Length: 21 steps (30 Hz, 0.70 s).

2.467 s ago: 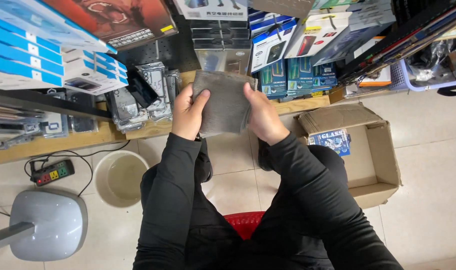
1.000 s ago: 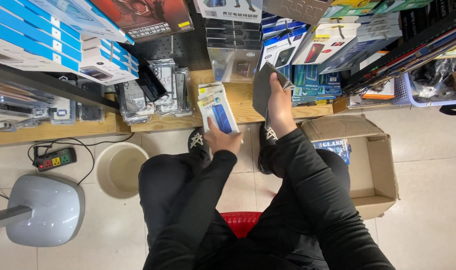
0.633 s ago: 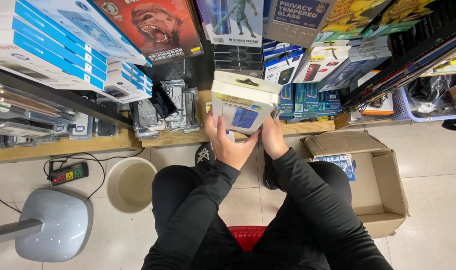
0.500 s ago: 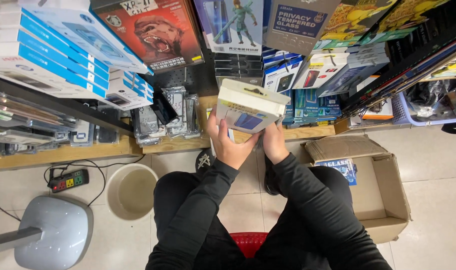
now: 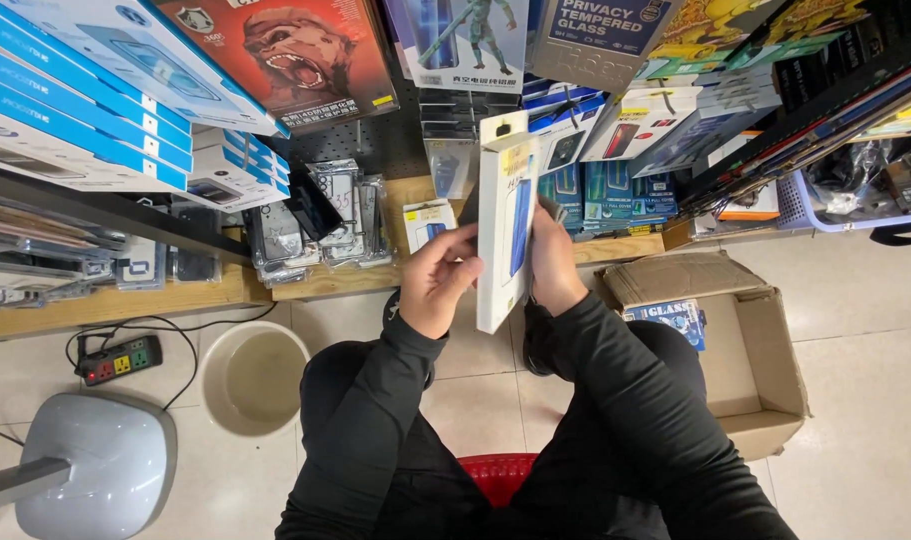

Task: A person is cleaning various mobile phone accessory packages, such as screen protectors and cases, by wiping them down with a grey cloth while sitting in a storage area.

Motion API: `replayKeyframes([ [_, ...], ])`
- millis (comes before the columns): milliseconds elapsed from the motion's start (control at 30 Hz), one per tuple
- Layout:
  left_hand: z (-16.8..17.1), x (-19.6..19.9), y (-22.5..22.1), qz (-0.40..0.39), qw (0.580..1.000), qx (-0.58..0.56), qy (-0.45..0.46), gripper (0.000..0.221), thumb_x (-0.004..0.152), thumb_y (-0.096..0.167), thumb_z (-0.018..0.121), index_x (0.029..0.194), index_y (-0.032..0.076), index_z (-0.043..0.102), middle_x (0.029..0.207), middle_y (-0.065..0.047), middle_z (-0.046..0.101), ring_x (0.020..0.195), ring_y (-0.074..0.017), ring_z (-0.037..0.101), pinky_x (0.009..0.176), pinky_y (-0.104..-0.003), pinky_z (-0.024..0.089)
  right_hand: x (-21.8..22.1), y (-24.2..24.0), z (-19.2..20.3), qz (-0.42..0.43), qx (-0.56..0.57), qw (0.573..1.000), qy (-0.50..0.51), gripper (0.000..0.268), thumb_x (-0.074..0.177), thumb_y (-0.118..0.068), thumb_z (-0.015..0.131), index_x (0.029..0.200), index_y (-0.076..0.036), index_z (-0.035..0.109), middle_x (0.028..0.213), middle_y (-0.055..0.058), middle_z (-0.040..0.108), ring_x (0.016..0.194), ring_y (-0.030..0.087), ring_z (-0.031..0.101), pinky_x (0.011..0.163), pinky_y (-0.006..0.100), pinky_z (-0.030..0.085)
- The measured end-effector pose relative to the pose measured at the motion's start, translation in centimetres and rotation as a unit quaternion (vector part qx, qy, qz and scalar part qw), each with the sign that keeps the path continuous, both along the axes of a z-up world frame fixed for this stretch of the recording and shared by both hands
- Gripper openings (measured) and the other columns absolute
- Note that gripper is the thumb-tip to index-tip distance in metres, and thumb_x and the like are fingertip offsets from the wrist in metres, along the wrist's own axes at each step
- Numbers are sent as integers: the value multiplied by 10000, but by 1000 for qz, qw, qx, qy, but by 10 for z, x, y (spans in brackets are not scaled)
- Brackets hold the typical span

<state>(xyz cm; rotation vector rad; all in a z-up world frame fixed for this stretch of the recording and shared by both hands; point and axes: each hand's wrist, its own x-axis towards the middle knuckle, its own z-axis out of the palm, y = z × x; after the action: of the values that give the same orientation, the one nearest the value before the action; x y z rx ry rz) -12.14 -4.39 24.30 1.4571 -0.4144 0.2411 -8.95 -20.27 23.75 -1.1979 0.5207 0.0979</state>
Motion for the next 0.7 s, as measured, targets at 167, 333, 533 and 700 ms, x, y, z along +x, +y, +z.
replayKeyframes([
  [167,-9,-5,-14,-76,992,-17,96,724,920,453,539,1483,23,391,1338,-175,436,1164,-273,442,997,-449,394,-5,21,12,-30,64,997,-8,318,981,-344,601,1001,-27,608,865,109,584,811,235,657,674,324,523],
  [333,15,-4,-23,-104,984,-51,137,872,922,572,497,1559,68,181,1544,-228,209,1399,-415,246,1144,-550,201,-19,30,31,41,-83,995,-41,485,987,-404,559,1314,-46,559,1293,201,573,1263,299,510,1052,463,403],
  [533,37,-11,-16,-135,893,-336,267,847,926,543,512,1561,75,203,1537,-233,326,1388,-375,352,1121,-524,300,-31,10,14,-4,-61,993,-100,618,1002,-475,511,1457,-64,430,1484,183,419,1406,299,335,1162,498,239],
  [700,-12,-13,-8,-172,850,-407,285,677,986,532,440,1520,125,357,1448,-174,482,1296,-326,500,1076,-480,404,-31,-8,-15,6,-277,868,-413,638,1051,-495,278,1504,-49,345,1550,238,300,1443,431,193,1183,605,115],
])
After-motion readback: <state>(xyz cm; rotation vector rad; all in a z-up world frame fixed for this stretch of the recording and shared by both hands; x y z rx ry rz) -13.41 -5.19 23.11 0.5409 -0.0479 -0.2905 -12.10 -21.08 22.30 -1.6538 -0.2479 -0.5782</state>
